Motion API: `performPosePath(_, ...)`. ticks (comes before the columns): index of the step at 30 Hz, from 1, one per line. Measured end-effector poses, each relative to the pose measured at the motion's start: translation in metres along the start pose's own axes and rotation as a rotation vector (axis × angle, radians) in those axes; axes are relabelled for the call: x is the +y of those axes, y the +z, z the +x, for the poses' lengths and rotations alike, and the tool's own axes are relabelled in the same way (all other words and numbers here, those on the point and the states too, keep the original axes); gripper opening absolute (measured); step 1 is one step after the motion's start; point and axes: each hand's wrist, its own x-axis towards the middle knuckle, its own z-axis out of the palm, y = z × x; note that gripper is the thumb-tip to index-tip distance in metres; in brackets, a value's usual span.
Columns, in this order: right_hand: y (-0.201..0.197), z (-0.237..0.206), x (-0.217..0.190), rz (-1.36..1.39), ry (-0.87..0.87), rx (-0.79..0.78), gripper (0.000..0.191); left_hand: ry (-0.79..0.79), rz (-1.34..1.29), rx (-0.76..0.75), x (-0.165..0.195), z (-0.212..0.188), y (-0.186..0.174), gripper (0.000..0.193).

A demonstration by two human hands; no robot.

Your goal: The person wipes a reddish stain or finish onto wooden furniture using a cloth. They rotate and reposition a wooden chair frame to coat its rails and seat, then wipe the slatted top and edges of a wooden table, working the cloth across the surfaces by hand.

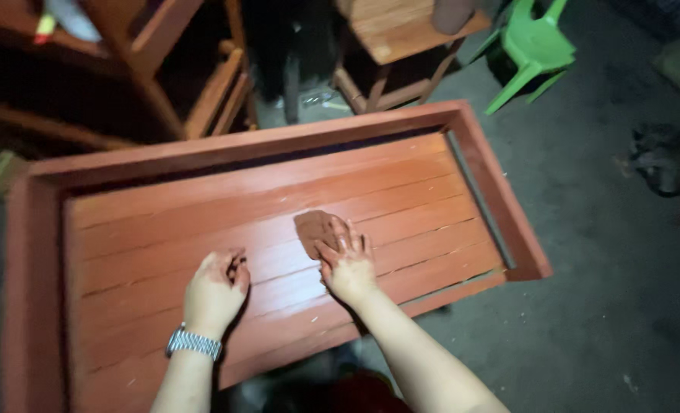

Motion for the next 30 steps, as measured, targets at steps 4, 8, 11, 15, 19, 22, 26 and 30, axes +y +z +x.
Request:
performPosePath(4,-0.008,-0.008,0.072,-0.051,0.090,0.006,0.046,0.055,-0.011,0.008,0.015,-0.002,0.027,0.026)
performPosePath(8,-0.014,-0.014,0.137,-0.095,0.192,0.036,0.043,0.047,-0.036,-0.003,0.029,0.001,0.051,0.027)
performPosePath(11,-0.016,-0.015,0.176,0.018,0.385,-0.057,0.045,0.022,0.003,-0.046,0.042,0.002,0.067,0.026)
performPosePath(15,-0.018,-0.020,0.214,-0.043,0.384,0.049,0.045,0.013,-0.050,-0.055,0.054,0.001,0.079,0.024)
performPosePath(19,-0.016,-0.023,0.226,-0.133,0.347,0.145,0.043,0.031,-0.051,-0.053,0.056,-0.004,0.085,0.024)
performPosePath(22,-0.016,-0.020,0.226,-0.149,0.326,0.162,0.045,0.111,-0.076,0.002,0.052,-0.009,0.084,0.022)
performPosePath(26,-0.024,-0.014,0.225,-0.136,0.389,0.030,0.039,-0.034,-0.135,-0.050,0.044,-0.012,0.077,0.025)
performPosePath(30,-0.034,-0.004,0.213,0.003,0.312,0.276,0.035,-0.034,-0.243,0.034,0.040,-0.010,0.077,0.022)
